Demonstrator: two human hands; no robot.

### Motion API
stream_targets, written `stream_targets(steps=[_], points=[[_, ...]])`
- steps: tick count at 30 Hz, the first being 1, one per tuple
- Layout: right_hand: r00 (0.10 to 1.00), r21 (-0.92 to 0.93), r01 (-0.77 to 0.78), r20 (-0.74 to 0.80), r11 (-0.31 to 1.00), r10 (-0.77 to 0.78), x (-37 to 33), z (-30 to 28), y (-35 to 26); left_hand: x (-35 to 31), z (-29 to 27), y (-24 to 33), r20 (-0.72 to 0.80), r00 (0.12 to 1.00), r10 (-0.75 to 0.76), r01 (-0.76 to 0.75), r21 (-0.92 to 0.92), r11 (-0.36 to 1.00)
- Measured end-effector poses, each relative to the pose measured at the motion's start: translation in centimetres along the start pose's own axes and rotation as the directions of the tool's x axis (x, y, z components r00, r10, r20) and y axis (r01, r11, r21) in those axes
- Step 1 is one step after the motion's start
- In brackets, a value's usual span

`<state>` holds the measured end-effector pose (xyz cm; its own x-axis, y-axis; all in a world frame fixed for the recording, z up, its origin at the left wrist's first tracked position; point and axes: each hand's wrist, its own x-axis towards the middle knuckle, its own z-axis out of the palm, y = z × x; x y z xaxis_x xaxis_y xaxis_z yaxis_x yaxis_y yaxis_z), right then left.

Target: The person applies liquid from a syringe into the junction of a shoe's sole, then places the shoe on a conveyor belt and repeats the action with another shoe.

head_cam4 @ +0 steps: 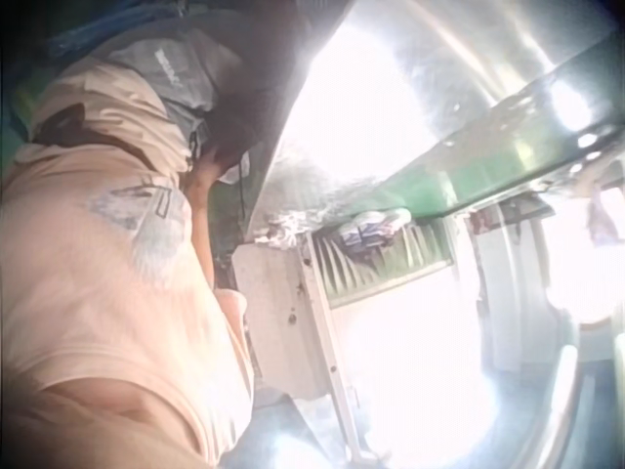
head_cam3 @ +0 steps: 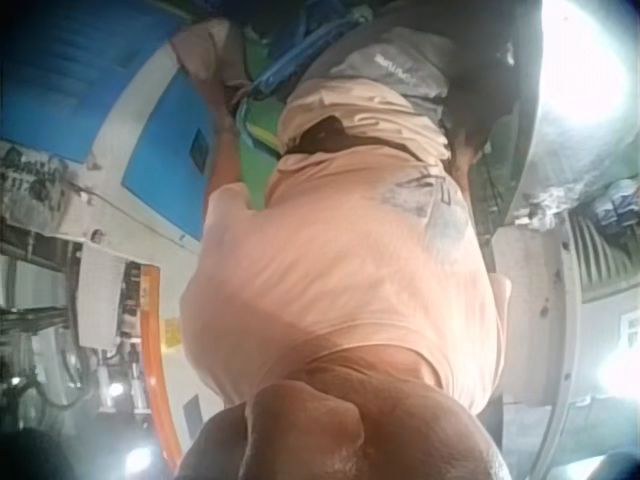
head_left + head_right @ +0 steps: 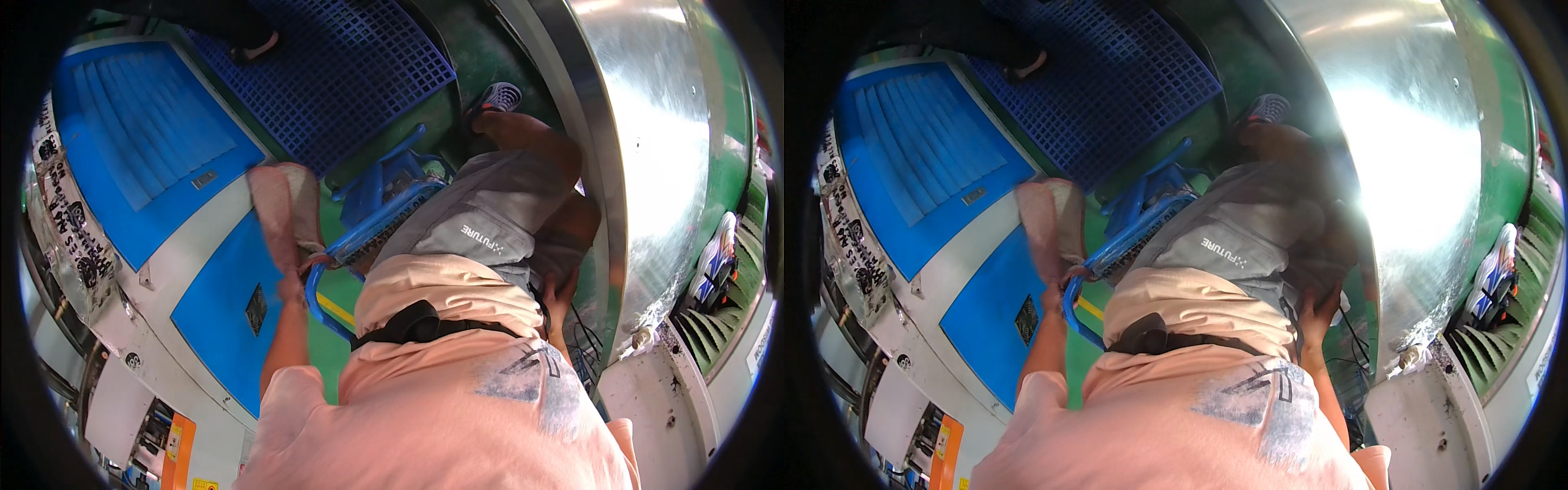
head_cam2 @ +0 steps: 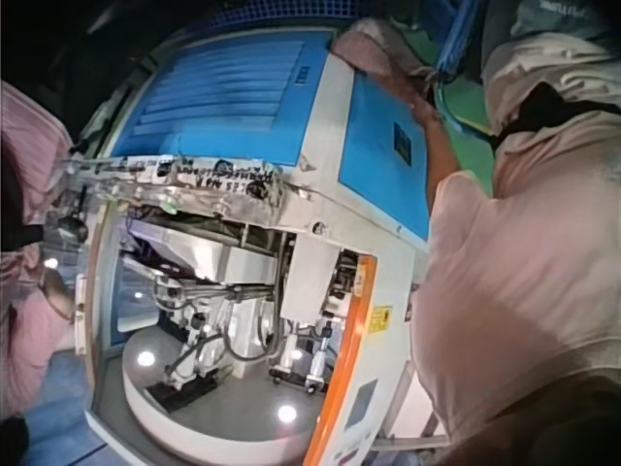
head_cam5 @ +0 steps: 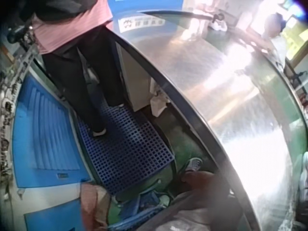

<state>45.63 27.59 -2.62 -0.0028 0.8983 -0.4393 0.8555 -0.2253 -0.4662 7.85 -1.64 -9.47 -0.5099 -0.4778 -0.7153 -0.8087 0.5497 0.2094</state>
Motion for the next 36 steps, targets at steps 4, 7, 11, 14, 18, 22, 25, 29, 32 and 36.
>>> stream_targets(steps=[4,7,11,14,18,22,25,29,32,36], points=[[1.000,0.016,0.004,-0.017,1.000,-0.004,0.3,0.1,0.0,0.0,0.6,1.0,0.173,0.982,0.069,-0.073,0.013,0.997],[0.997,0.067,0.076,-0.040,0.995,-0.073,0.6,0.3,1.6,-3.4,1.5,4.1,0.182,0.972,0.150,-0.164,0.067,0.984],[0.995,0.077,0.077,-0.062,0.994,-0.072,1.4,0.5,3.2,-4.3,3.0,5.2,0.287,0.914,0.286,-0.277,-0.075,0.958],[0.996,0.098,0.076,-0.063,0.992,-0.070,1.9,0.9,4.1,-6.6,4.4,6.9,0.201,0.914,0.354,-0.342,-0.090,0.935],[0.996,0.070,0.056,-0.078,0.996,-0.050,3.2,0.9,5.3,-7.5,6.3,6.1,0.140,0.878,0.458,-0.455,-0.055,0.889],[0.995,0.079,-0.046,-0.083,0.996,0.052,3.4,0.8,4.9,-6.5,8.3,5.6,0.176,0.651,0.738,-0.759,0.132,0.638],[0.989,0.128,-0.139,-0.034,0.982,0.144,3.2,2.5,7.5,-6.3,10.6,5.1,0.219,0.345,0.913,-0.919,0.276,0.281],[0.966,0.161,-0.257,0.083,0.953,0.247,1.7,4.3,9.1,-10.2,14.9,7.0,0.484,0.151,0.862,-0.970,0.240,0.035],[0.970,0.167,-0.226,0.128,0.960,0.206,2.5,4.1,7.3,-13.4,17.6,7.5,0.639,0.044,0.768,-0.982,0.170,-0.086],[0.980,0.286,-0.195,0.017,0.938,0.199,0.4,11.0,14.1,-19.1,20.0,8.5,0.764,-0.276,0.583,-0.927,-0.050,-0.373]])
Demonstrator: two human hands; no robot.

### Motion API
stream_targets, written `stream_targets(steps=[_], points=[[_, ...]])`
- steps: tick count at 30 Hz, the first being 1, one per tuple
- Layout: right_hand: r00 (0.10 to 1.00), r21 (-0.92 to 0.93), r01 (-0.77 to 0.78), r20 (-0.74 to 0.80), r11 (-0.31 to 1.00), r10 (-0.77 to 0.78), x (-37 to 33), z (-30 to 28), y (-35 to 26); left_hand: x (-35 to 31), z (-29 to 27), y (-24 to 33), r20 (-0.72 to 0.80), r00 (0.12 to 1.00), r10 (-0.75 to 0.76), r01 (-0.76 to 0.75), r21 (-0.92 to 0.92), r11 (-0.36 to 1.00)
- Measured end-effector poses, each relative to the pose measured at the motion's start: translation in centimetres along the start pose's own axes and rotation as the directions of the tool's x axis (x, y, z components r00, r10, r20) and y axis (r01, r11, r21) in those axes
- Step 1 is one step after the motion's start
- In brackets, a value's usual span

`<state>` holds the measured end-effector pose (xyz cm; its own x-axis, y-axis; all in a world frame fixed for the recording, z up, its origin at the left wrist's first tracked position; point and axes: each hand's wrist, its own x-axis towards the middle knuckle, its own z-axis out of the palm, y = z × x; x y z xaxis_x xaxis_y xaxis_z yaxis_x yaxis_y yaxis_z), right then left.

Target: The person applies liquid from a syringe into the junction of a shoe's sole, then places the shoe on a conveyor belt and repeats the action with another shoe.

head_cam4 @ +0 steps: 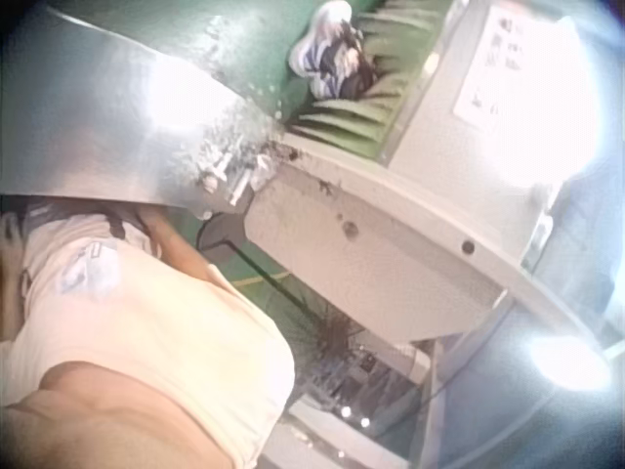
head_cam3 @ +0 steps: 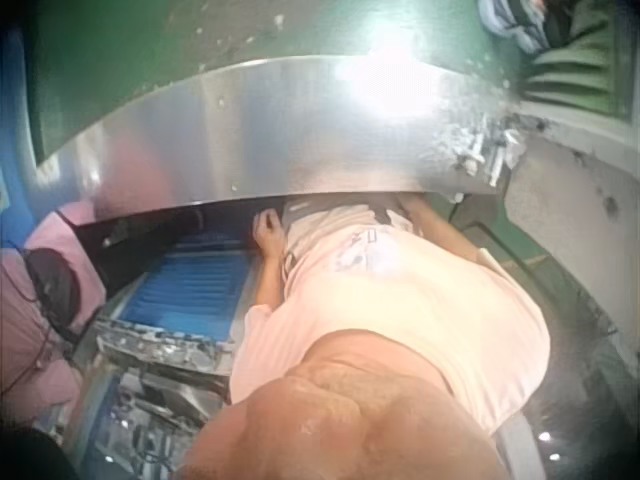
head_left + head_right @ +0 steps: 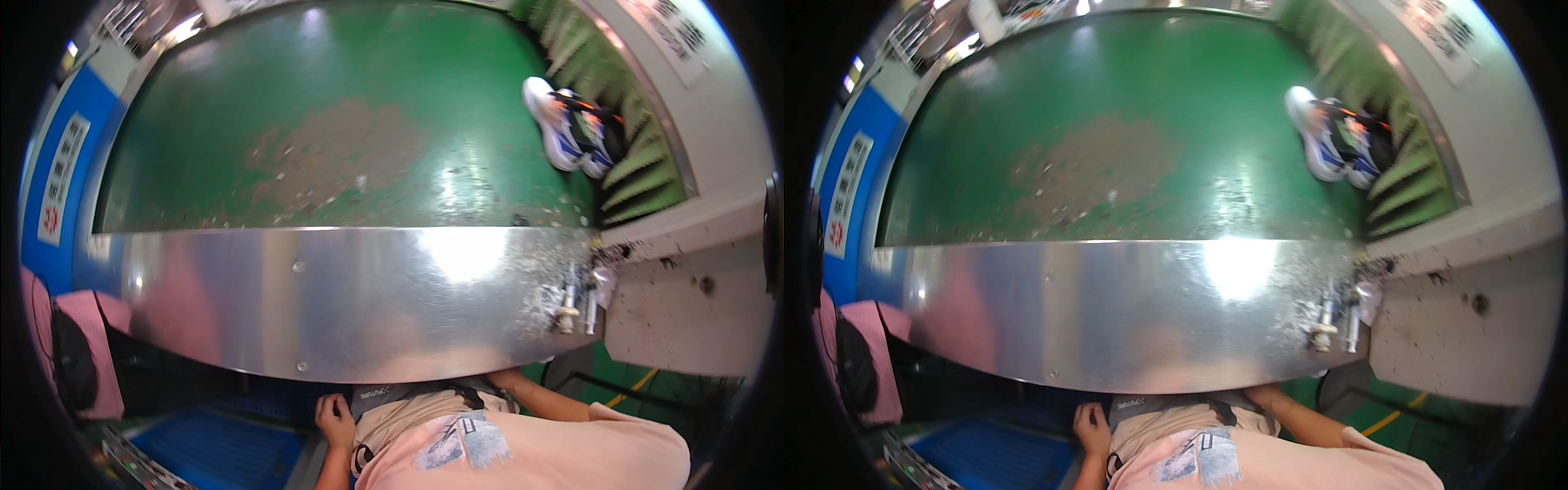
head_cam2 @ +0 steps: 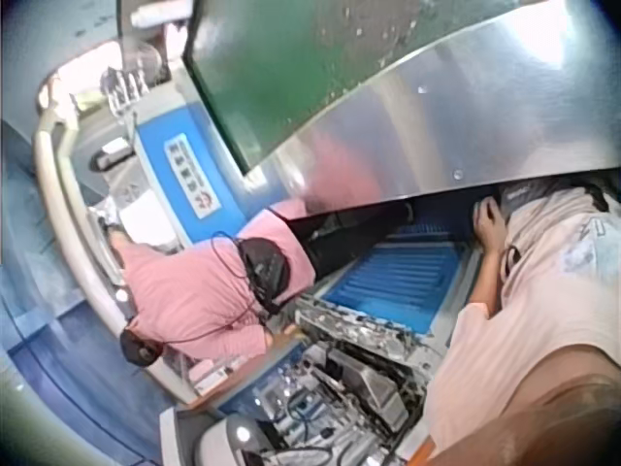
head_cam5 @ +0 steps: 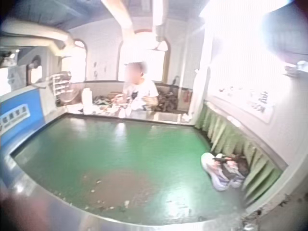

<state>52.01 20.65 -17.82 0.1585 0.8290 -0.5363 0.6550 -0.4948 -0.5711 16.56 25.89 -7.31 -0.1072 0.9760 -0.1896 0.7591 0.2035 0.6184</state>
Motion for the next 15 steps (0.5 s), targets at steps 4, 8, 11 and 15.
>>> stream_targets(steps=[4,8,11,15], points=[[0.993,-0.087,0.119,0.010,0.989,-0.119,-2.3,2.4,-7.1,2.3,-1.4,-0.5,0.022,0.949,0.315,-0.316,0.025,0.949],[0.954,0.097,0.273,-0.157,0.957,-0.256,-0.8,-0.5,-10.7,4.7,-0.2,-2.7,-0.004,0.921,0.390,-0.389,-0.087,0.917],[0.823,0.005,0.371,-0.464,0.929,-0.326,-0.5,-7.6,-12.7,6.5,1.0,-1.8,-0.055,0.897,0.439,-0.442,-0.108,0.890],[0.530,-0.255,0.227,-0.777,0.940,-0.339,5.5,-15.9,-14.8,11.7,4.2,-2.1,-0.147,0.868,0.474,-0.494,-0.167,0.853]])
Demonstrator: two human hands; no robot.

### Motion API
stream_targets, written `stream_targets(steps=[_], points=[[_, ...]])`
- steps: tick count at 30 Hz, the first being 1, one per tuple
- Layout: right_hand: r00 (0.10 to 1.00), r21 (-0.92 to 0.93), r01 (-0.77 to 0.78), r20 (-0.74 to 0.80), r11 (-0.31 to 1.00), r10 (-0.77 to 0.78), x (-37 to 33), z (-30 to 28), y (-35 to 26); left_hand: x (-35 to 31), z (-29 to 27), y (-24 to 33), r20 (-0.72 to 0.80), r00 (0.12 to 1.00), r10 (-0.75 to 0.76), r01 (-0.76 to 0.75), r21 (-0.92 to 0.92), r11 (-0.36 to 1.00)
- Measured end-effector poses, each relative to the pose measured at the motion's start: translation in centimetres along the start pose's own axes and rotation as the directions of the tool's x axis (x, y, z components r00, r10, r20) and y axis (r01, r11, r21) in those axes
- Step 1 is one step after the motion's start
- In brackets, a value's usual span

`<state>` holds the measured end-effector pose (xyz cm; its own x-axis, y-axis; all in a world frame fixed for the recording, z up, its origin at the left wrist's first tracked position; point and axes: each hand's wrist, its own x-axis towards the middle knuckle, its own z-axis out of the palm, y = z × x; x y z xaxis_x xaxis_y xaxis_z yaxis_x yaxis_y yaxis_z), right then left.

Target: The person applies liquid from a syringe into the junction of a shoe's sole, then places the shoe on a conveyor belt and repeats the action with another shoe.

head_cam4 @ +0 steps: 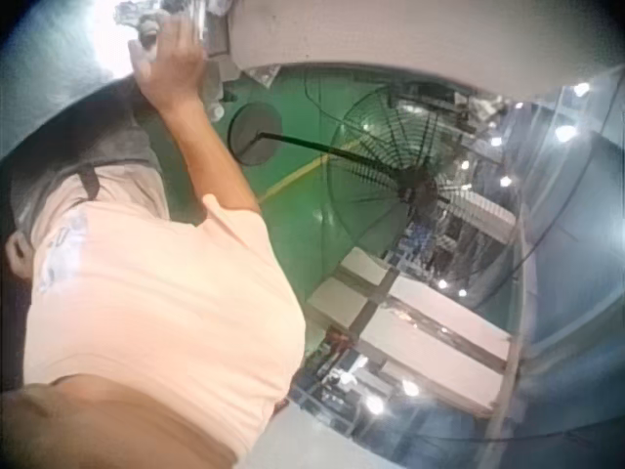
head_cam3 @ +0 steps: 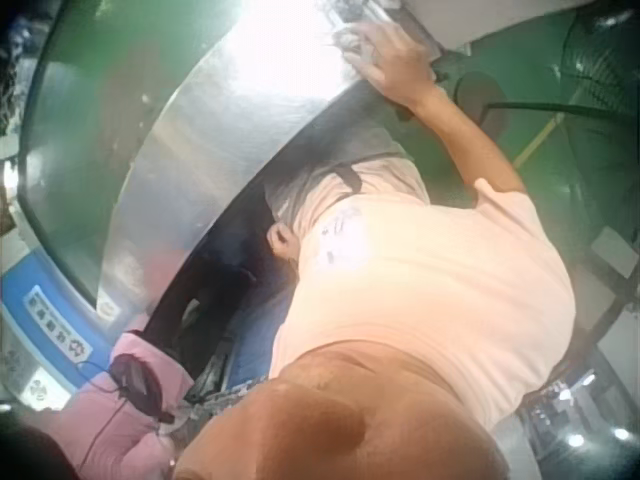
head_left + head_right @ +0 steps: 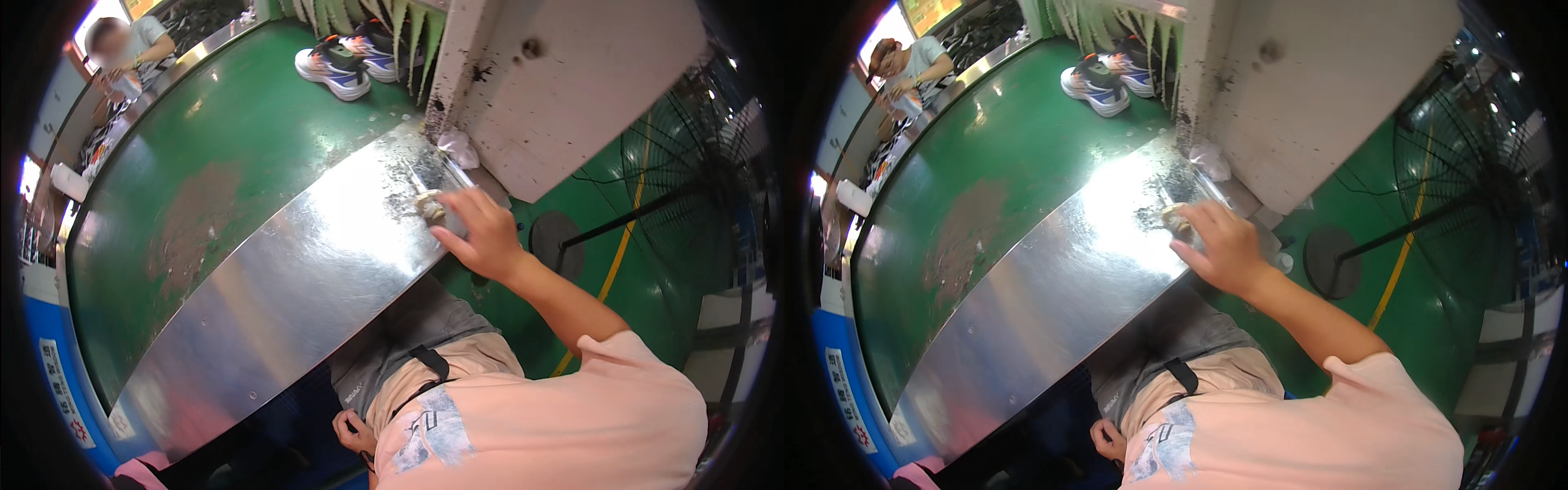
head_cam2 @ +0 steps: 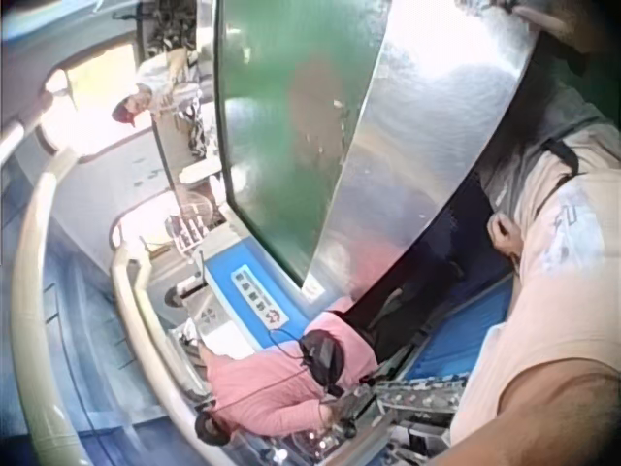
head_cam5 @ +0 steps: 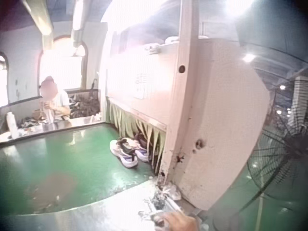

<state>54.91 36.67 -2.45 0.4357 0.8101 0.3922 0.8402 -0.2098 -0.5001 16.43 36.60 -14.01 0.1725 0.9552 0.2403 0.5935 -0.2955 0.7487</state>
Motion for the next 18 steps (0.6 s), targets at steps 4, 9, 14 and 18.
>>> stream_targets(steps=[4,9,14,18], points=[[0.996,-0.221,-0.090,-0.007,0.971,0.091,5.4,3.0,1.4,3.2,3.4,-2.8,-0.081,0.993,0.091,-0.095,-0.044,0.995],[0.996,-0.231,-0.046,-0.081,0.972,0.028,6.7,3.8,3.3,6.1,5.5,-4.0,0.014,0.997,0.077,-0.075,-0.132,0.988],[1.000,-0.285,-0.015,-0.019,0.958,0.010,5.6,2.7,3.8,10.4,4.8,0.7,0.243,0.954,0.177,-0.130,-0.197,0.972],[0.993,-0.140,-0.117,0.005,0.983,0.119,4.3,0.7,2.3,14.7,3.7,5.2,0.210,0.731,0.649,-0.589,-0.286,0.756]])
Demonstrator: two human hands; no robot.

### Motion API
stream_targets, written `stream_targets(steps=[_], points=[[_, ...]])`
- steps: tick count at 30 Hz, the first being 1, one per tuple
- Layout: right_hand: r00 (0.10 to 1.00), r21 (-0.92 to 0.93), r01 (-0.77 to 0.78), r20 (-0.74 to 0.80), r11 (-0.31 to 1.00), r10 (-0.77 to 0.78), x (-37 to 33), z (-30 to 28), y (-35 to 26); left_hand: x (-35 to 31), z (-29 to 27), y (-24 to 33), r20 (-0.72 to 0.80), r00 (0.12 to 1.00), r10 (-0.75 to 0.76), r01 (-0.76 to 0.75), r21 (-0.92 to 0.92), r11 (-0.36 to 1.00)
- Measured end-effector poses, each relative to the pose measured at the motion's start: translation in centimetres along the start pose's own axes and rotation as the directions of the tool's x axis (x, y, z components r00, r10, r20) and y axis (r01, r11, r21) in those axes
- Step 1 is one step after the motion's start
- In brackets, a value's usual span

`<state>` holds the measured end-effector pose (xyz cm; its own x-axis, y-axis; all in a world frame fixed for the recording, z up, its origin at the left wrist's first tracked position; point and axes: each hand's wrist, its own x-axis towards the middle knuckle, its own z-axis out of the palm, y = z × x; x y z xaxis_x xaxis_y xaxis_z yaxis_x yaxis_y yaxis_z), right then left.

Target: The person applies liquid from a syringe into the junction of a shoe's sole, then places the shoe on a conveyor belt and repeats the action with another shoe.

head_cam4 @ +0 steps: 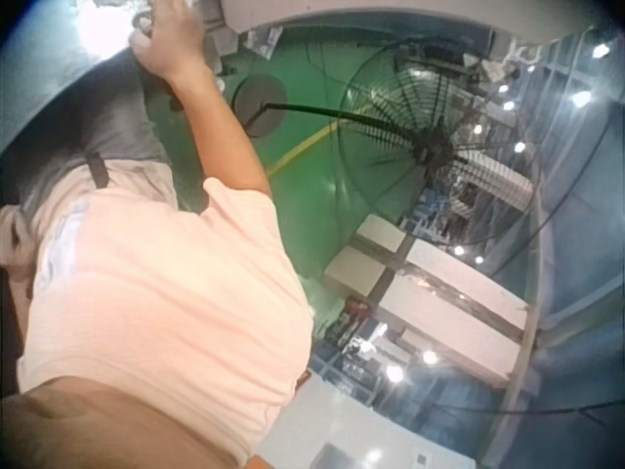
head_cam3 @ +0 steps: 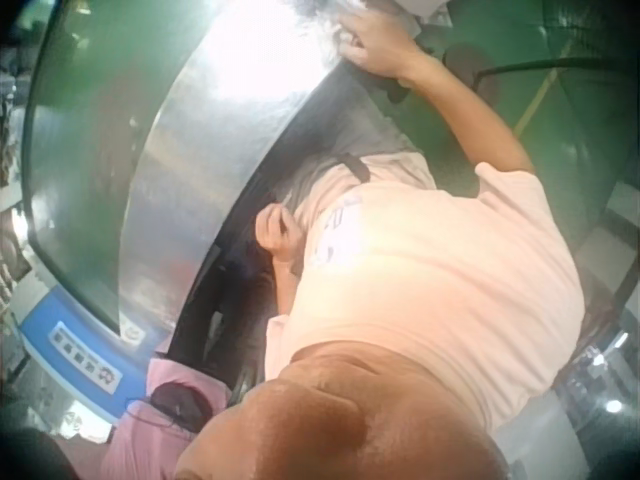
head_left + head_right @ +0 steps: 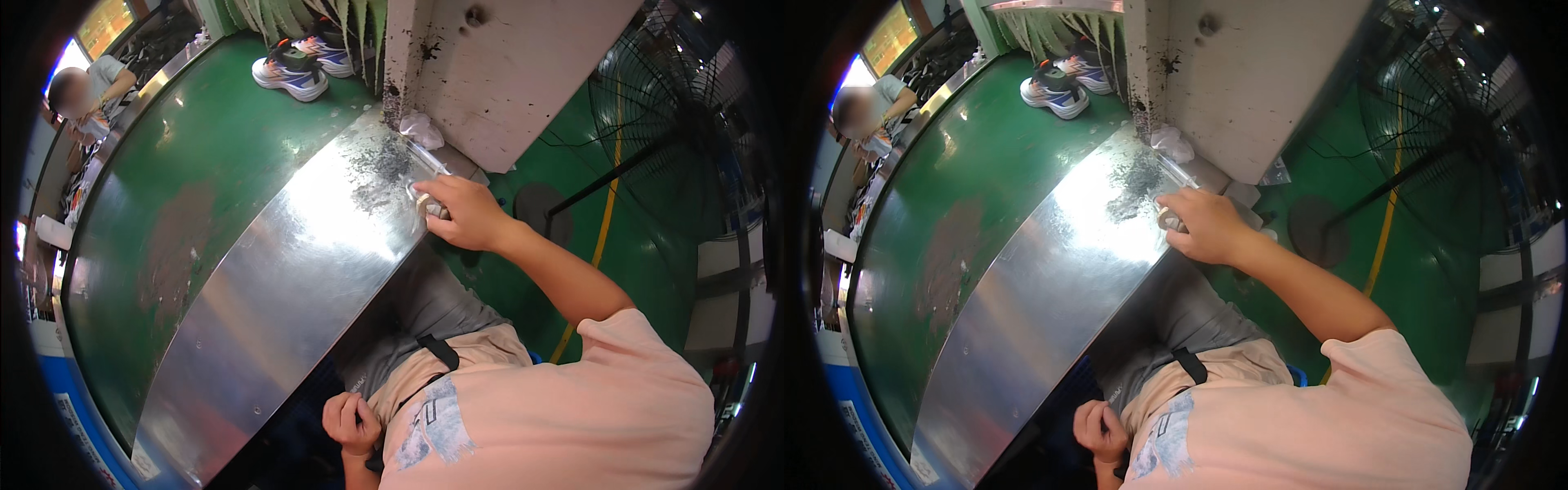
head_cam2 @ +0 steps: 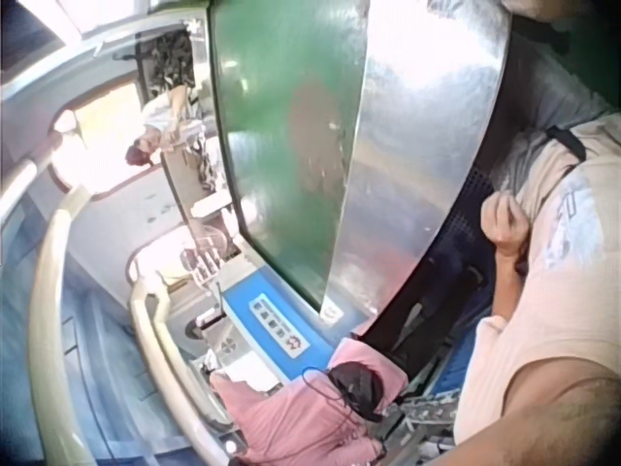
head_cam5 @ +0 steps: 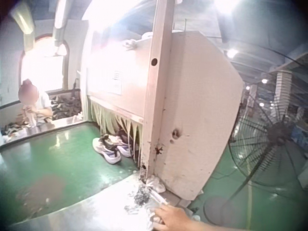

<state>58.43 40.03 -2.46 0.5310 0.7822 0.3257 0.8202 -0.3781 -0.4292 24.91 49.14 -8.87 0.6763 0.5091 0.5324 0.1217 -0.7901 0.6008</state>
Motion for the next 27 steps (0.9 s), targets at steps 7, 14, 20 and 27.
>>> stream_targets(steps=[7,14,20,27], points=[[0.987,0.196,0.070,-0.158,0.978,-0.039,-2.5,1.3,-2.2,7.2,-2.5,-1.5,-0.121,0.984,0.130,-0.098,0.241,0.966],[0.973,-0.043,0.211,-0.082,0.977,-0.214,-3.0,1.4,-4.9,7.5,-3.2,-3.8,-0.099,0.995,-0.006,0.035,0.291,0.956],[0.977,-0.281,-0.128,-0.198,0.951,0.073,-3.8,0.1,-4.9,6.2,-5.6,-3.8,-0.088,0.996,-0.033,0.060,0.325,0.944],[0.985,-0.371,-0.096,-0.169,0.924,0.034,-4.1,-1.2,-3.9,5.5,-7.3,-2.8,-0.042,0.998,-0.056,0.068,0.351,0.934]])
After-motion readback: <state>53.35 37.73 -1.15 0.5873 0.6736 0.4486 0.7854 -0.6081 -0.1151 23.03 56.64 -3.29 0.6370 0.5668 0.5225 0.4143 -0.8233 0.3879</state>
